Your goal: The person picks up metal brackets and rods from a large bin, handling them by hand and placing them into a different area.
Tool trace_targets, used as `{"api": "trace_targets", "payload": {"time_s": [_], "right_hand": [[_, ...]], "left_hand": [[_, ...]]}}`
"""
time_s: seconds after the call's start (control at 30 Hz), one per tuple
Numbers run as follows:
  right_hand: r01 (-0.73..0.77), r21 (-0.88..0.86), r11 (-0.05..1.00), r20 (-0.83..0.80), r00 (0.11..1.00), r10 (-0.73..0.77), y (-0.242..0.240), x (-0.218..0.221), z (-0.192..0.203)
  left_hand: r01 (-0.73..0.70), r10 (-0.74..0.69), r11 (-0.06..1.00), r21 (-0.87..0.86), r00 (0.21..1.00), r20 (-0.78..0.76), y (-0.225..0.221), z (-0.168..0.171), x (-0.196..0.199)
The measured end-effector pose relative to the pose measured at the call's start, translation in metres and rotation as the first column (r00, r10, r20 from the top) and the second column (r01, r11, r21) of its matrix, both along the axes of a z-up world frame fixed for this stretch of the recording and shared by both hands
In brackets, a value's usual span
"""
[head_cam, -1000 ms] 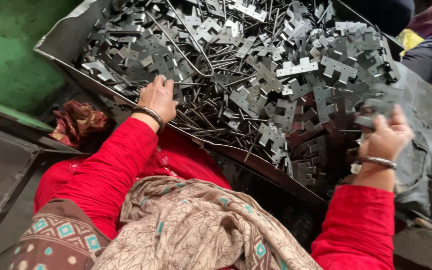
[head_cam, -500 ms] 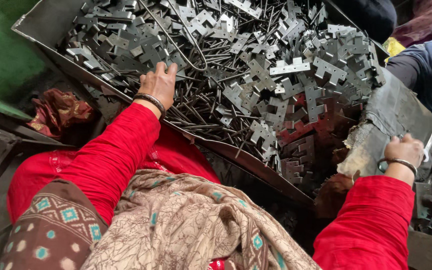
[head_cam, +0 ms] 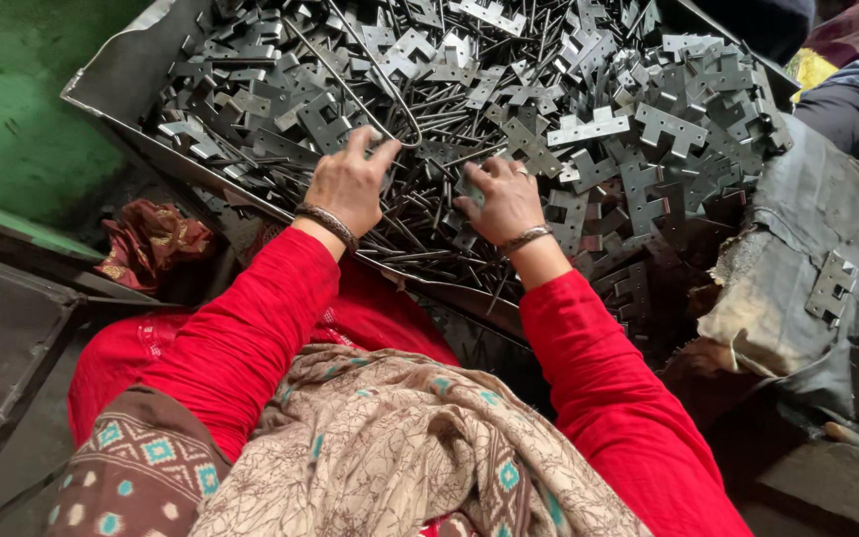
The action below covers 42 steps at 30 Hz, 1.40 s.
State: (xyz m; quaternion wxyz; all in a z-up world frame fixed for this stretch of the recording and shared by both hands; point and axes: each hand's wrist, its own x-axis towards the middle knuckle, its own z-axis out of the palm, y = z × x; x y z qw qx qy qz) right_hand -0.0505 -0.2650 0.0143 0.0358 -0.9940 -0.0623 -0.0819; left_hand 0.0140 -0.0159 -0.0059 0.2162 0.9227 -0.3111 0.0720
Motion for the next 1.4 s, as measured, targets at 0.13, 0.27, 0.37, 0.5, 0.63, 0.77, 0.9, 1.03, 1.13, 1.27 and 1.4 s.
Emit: {"api": "trace_targets", "payload": {"time_s": [0.13,0.27,0.37,0.5,0.63,0.77,0.9,1.03,1.13,1.27,1.4], "right_hand": [[0.018,0.065,0.998,-0.032,0.999,-0.016,-0.011,0.002,-0.020],[0.051,0.585,0.810,0.091,0.988,-0.127,-0.056,0.001,-0.024],[0.158,0.987,0.026,-0.143,0.944,-0.297,-0.076,-0.013,-0.013],[0.012,0.983,-0.182,-0.068,0.951,-0.303,-0.084,-0.042,0.019],[0.030,0.788,0.615,0.111,0.976,-0.190,-0.069,-0.038,0.017],[0.203,0.731,0.652,0.021,0.947,-0.320,-0.051,-0.019,-0.005],[0.312,0.538,0.783,-0.037,0.937,-0.347,-0.035,-0.002,-0.014],[0.209,0.198,0.957,-0.052,0.978,-0.203,-0.022,-0.003,-0.011],[0.137,0.182,0.974,-0.051,0.990,-0.130,-0.019,-0.005,-0.017],[0.096,0.263,0.960,-0.037,0.995,-0.089,-0.019,-0.011,-0.023],[0.151,0.697,0.701,-0.052,0.986,-0.160,-0.025,-0.029,-0.014]], "left_hand": [[0.092,-0.080,0.995,-0.024,0.949,0.305,0.003,0.024,-0.002],[0.025,0.015,0.757,-0.653,0.998,0.055,0.015,0.039,0.008],[-0.619,-0.232,0.031,-0.785,0.759,-0.608,0.026,0.031,0.023],[-0.690,-0.771,-0.301,-0.658,0.582,-0.257,0.045,0.016,0.017],[-0.616,-0.828,-0.224,-0.755,0.529,-0.187,0.037,0.025,0.011],[-0.645,-0.759,-0.079,-0.760,0.533,-0.374,0.006,0.018,0.032],[-0.069,-0.254,0.687,-0.723,0.910,-0.327,-0.020,-0.012,0.044],[0.025,-0.038,0.996,-0.091,0.989,-0.143,-0.055,-0.016,0.033],[0.094,-0.090,0.982,0.163,0.995,-0.032,-0.075,-0.012,0.031],[0.096,-0.093,0.942,0.320,0.995,-0.024,-0.075,-0.012,0.033],[0.004,-0.006,1.000,-0.030,0.999,-0.051,-0.055,-0.022,0.038]]}}
